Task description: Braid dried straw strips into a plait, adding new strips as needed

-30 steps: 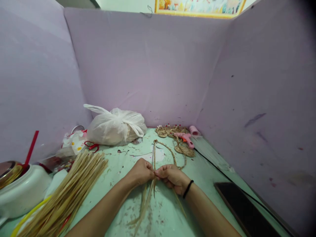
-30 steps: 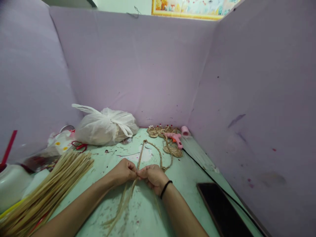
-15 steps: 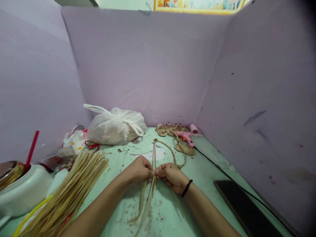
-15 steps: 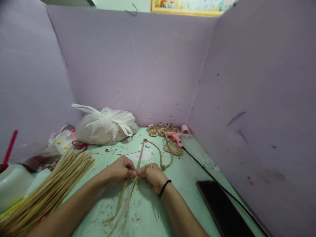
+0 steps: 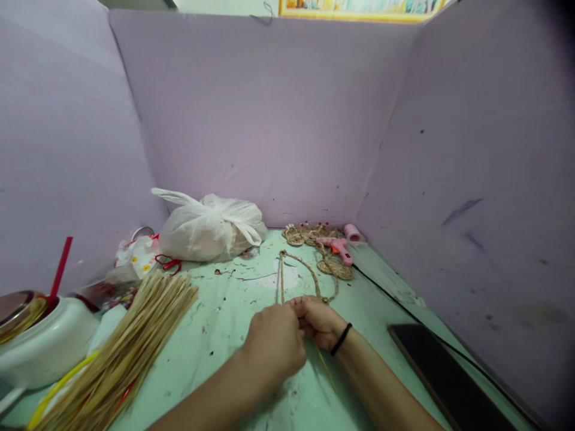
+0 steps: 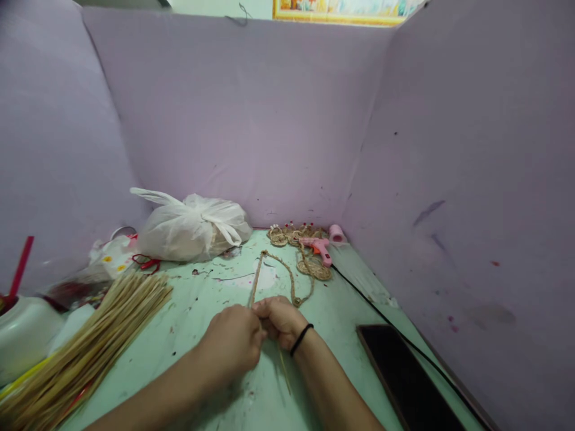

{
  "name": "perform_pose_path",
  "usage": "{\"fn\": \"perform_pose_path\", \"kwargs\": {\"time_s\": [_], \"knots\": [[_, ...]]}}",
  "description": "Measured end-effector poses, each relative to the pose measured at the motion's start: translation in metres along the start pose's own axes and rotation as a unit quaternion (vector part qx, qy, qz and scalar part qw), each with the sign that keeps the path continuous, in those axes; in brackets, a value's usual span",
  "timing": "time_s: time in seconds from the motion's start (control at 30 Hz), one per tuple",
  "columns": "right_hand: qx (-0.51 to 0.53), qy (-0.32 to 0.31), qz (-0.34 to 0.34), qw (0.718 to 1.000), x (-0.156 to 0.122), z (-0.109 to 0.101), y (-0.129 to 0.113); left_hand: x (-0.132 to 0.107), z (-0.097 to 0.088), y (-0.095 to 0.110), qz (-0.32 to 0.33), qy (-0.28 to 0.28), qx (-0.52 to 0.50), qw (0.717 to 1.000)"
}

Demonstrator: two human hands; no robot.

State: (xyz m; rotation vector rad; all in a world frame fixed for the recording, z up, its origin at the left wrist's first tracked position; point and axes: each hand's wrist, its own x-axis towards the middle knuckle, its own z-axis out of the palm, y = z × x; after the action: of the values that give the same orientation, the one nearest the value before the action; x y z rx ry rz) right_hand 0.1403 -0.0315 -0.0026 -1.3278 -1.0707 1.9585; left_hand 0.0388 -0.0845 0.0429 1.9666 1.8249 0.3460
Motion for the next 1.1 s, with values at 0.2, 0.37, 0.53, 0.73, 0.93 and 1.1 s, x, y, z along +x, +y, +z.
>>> {"fn": "perform_pose_path", "kwargs": {"time_s": [0.2,0.37,0.53,0.73,0.93,1.1], "knots": [[-0.009,-0.044,0.006,0.999,-0.004,-0.003,-0.005,0.031,-0.020,-0.028,-0.132,-0.027,-0.290,0.947],[-0.032,-0.063,-0.040,0.997,0.001,-0.006,-0.001,0.039,-0.002,-0.037,-0.146,-0.171,-0.439,0.870],[-0.118,-0.041,-0.107,0.986,0.000,-0.008,-0.002,0.042,0.003,-0.043,-0.151,-0.141,-0.379,0.902],[-0.135,-0.013,-0.125,0.983,-0.002,-0.004,-0.005,0.043,0.004,-0.049,-0.125,-0.163,-0.376,0.904],[-0.092,-0.027,-0.094,0.991,-0.003,-0.007,-0.004,0.042,-0.002,-0.048,-0.107,-0.180,-0.413,0.887],[-0.049,-0.055,-0.081,0.994,0.000,-0.013,-0.002,0.043,-0.003,-0.050,-0.097,-0.180,-0.428,0.880]]}}
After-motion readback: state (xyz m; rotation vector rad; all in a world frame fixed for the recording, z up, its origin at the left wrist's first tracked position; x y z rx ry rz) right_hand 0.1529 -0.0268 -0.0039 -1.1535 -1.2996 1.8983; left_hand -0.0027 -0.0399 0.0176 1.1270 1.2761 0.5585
